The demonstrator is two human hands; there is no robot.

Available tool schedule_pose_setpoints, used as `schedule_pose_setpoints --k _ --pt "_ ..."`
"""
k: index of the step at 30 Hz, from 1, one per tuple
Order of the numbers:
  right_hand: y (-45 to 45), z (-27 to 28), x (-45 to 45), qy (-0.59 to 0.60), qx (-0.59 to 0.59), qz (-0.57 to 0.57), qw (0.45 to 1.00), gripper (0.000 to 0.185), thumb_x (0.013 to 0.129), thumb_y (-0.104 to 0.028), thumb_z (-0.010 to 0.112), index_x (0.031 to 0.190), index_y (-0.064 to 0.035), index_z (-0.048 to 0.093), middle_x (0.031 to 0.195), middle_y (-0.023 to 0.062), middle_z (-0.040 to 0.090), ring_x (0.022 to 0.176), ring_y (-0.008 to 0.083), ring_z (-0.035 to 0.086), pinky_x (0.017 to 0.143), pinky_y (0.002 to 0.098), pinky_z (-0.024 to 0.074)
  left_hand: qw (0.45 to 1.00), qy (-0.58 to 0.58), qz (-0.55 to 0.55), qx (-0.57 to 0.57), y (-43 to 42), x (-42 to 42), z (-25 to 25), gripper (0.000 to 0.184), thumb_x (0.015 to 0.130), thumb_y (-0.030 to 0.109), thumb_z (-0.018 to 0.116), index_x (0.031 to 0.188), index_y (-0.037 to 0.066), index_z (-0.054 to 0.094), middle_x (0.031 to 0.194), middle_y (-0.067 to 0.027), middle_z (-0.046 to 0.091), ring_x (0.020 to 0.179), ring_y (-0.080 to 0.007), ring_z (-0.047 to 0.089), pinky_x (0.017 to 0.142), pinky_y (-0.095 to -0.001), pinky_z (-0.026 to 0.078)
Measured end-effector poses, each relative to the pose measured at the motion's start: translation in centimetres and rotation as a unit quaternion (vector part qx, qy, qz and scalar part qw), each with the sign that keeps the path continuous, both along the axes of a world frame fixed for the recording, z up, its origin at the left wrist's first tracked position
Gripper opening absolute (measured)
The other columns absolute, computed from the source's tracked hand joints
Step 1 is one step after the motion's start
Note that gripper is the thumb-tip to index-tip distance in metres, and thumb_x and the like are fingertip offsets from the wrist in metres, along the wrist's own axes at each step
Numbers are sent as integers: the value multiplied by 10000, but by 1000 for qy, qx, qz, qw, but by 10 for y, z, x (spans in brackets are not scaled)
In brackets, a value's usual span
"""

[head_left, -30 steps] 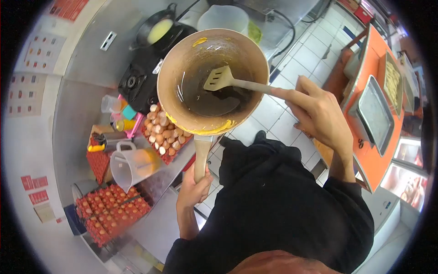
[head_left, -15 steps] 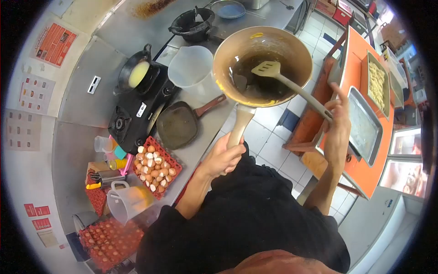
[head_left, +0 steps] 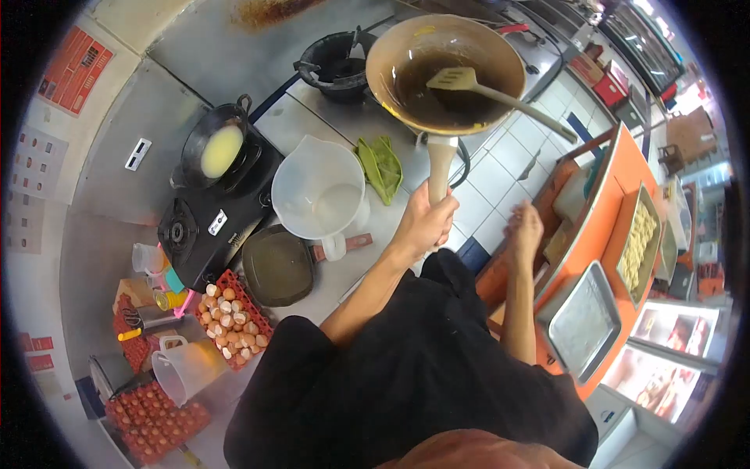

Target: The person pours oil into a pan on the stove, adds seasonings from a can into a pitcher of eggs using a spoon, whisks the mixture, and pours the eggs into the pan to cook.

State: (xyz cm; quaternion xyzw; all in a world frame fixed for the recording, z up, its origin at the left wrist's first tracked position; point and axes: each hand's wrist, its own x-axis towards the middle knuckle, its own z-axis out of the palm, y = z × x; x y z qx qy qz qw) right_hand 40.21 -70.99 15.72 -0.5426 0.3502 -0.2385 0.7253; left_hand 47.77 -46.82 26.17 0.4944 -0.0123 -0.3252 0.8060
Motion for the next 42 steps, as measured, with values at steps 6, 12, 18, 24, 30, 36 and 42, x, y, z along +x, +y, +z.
schedule_pose_setpoints --k 6,12,18,24,30,36,42 --pt "11 -58 140 128 137 307 933 378 1034 -228 555 1373 -62 568 1133 77 697 752 137 608 605 284 493 989 12 141 30 -47 94 -13 210 953 78 628 1087 104 468 716 32 444 477 -38 373 391 -228 317" --pt "-6 -150 273 181 460 317 810 576 1115 -527 305 1337 -28 487 1110 119 706 746 210 647 630 356 513 958 14 277 72 -85 197 -42 196 935 72 649 1063 115 507 722 43 442 476 -37 368 389 -235 288" --pt "-7 -170 316 189 542 325 752 383 1110 -386 356 1040 -72 563 920 57 676 696 170 598 615 322 492 932 43 344 109 -97 282 -61 175 909 86 634 1014 115 497 716 44 417 494 -38 350 403 -236 290" --pt "-13 -178 325 168 649 296 681 342 1100 -293 391 900 -95 586 765 2 610 627 134 512 604 301 432 923 56 366 107 -101 325 -86 178 905 83 640 991 128 491 728 50 416 505 -35 352 419 -232 300" --pt "-16 -174 325 154 668 294 666 362 1112 -297 429 861 -91 588 755 -5 596 603 119 477 584 303 396 917 76 379 100 -105 342 -109 185 900 75 647 974 131 487 738 50 426 510 -34 360 421 -232 304" --pt "-4 -195 311 89 655 301 687 309 1132 -360 477 959 -120 565 750 -30 559 592 88 429 548 277 354 911 80 387 114 -101 346 -114 159 930 113 672 999 140 532 716 78 417 519 -27 366 425 -223 295" --pt "11 -177 299 119 348 316 874 244 1101 -355 578 1012 -148 484 766 -10 592 501 68 399 455 271 368 915 85 375 122 -98 345 -116 269 995 250 702 1137 102 528 829 -5 559 564 -87 518 550 -305 518"
